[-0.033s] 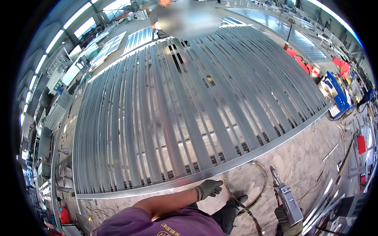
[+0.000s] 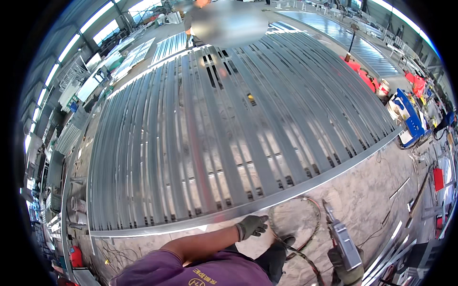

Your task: The person welds a large metal frame structure using a handheld welding torch. They repeatedly position the torch at various joints, activate the arc to weld, and move along the frame to complete multiple welds.

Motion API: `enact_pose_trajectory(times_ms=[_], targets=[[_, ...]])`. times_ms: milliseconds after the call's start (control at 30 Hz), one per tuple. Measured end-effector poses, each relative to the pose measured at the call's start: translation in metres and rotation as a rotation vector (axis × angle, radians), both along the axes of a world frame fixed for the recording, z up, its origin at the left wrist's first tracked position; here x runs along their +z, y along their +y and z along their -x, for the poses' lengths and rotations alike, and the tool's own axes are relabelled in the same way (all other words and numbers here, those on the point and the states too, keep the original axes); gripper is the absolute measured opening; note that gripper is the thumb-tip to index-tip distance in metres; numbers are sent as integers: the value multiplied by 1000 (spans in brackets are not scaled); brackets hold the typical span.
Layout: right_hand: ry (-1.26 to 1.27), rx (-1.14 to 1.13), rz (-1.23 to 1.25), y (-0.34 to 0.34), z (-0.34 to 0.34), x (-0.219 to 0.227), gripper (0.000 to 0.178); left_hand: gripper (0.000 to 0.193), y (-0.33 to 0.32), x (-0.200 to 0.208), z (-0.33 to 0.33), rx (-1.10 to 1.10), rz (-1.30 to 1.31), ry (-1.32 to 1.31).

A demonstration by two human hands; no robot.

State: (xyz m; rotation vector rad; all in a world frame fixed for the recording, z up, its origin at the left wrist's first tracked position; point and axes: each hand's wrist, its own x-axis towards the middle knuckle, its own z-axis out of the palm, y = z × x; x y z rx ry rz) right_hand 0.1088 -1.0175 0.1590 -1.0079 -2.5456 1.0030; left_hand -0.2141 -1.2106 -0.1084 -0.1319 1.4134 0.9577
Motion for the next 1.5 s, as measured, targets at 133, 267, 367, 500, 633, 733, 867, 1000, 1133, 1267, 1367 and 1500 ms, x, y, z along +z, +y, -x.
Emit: enact_pose_trajectory(times_ms=[133,267,367,500,633,733,867,1000,1133,1267,1367,1500], targets=[[127,-22,171,96,-1,13,25,53,78,-12,-28,259,37,-35],[-77,119,-41,220,-67,6,22,57,143,-27,-35,559,81,-53],[285,-149,-148,264,-69,50,21,48,160,-34,-33,719,139,-144],[516,-284,26,326,-63,94,32,56,157,-44,-20,797,255,-195],[625,-306,-58,371,-47,132,38,54,173,-57,-23,836,381,-134],[594,-329,-2,399,-44,148,38,51,173,-75,-21,842,370,-121],[531,-190,-56,462,-7,131,36,42,174,-78,-31,877,374,-73],[482,-198,26,534,68,100,22,38,161,-79,-43,1047,371,-58],[520,-60,9,562,121,76,22,30,156,-64,-46,1065,422,-38],[498,35,-68,594,149,69,28,35,163,-56,-62,1050,378,69],[654,116,-200,618,167,68,26,30,172,-60,-78,1121,493,175],[611,27,6,665,150,75,29,53,214,-49,-85,1146,593,222]])
